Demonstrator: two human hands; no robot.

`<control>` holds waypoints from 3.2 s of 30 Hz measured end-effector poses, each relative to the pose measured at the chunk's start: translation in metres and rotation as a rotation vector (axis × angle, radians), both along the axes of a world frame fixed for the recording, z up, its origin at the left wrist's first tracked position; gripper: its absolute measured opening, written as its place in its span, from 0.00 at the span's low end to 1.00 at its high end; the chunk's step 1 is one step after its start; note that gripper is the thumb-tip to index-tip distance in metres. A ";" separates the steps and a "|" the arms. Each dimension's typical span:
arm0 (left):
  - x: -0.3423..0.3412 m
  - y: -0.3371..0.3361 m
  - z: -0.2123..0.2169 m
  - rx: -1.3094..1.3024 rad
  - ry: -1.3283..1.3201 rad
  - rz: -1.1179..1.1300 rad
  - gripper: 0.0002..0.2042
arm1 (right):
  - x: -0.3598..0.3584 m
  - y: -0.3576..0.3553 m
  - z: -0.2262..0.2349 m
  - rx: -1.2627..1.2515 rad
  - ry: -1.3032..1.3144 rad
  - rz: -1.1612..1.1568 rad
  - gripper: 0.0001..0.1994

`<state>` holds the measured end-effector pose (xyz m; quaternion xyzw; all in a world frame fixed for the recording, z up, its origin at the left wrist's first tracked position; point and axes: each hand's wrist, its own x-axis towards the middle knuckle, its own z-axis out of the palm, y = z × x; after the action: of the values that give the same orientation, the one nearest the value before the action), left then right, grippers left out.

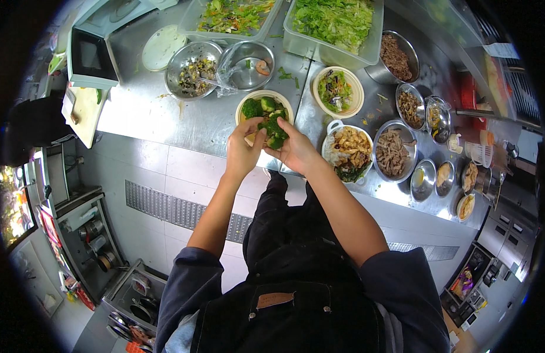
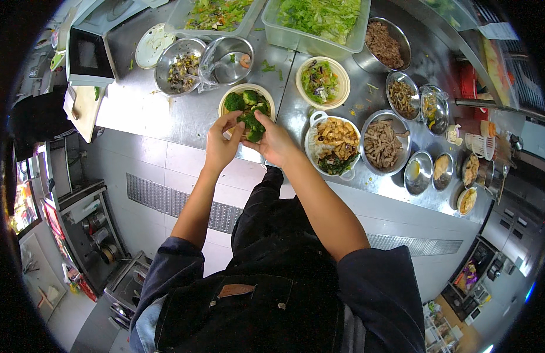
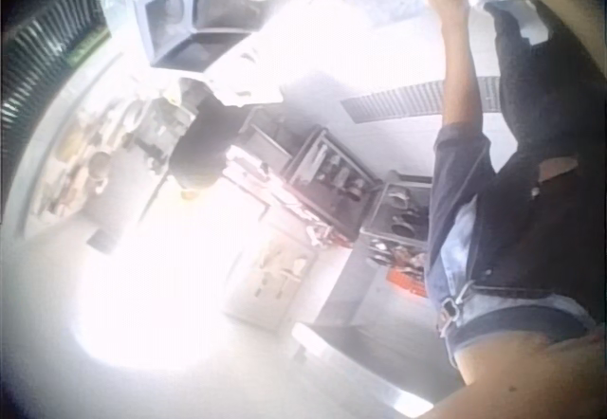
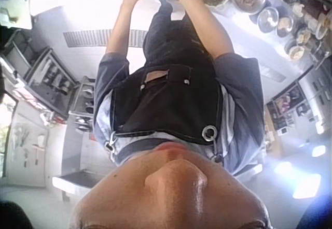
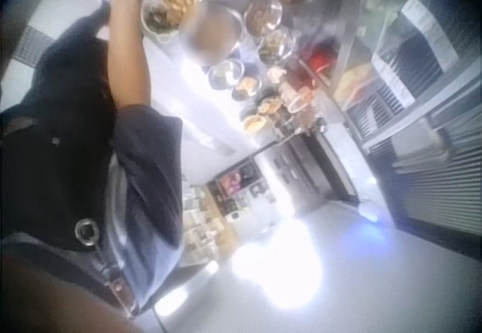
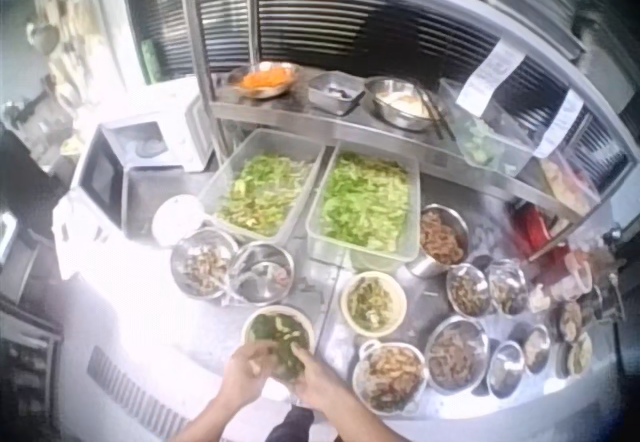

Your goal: The person washes hands, then assembles multiple bowls by adding lettuce, broccoli, and other prepared ingredients from containers on a stainless steel counter. The person handles order slips and places them on the counter while preparing the bowls.

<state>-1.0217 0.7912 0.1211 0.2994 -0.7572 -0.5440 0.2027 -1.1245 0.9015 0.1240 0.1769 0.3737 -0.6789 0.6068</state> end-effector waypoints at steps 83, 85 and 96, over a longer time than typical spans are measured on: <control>-0.554 0.088 0.268 -1.329 -0.662 -0.552 0.13 | -0.484 0.078 0.267 1.013 1.888 0.402 0.20; -0.556 0.089 0.258 -1.425 -0.695 -0.439 0.16 | -0.474 0.082 0.269 0.981 1.873 0.317 0.23; -0.572 0.074 0.239 -1.309 -0.610 -0.228 0.16 | -0.369 0.139 0.267 -0.045 1.538 -0.401 0.26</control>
<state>-1.5934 0.8649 0.3603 0.1742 -0.9766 0.1098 0.0624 -1.4931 1.0406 0.3914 -0.2900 0.6350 -0.7144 0.0483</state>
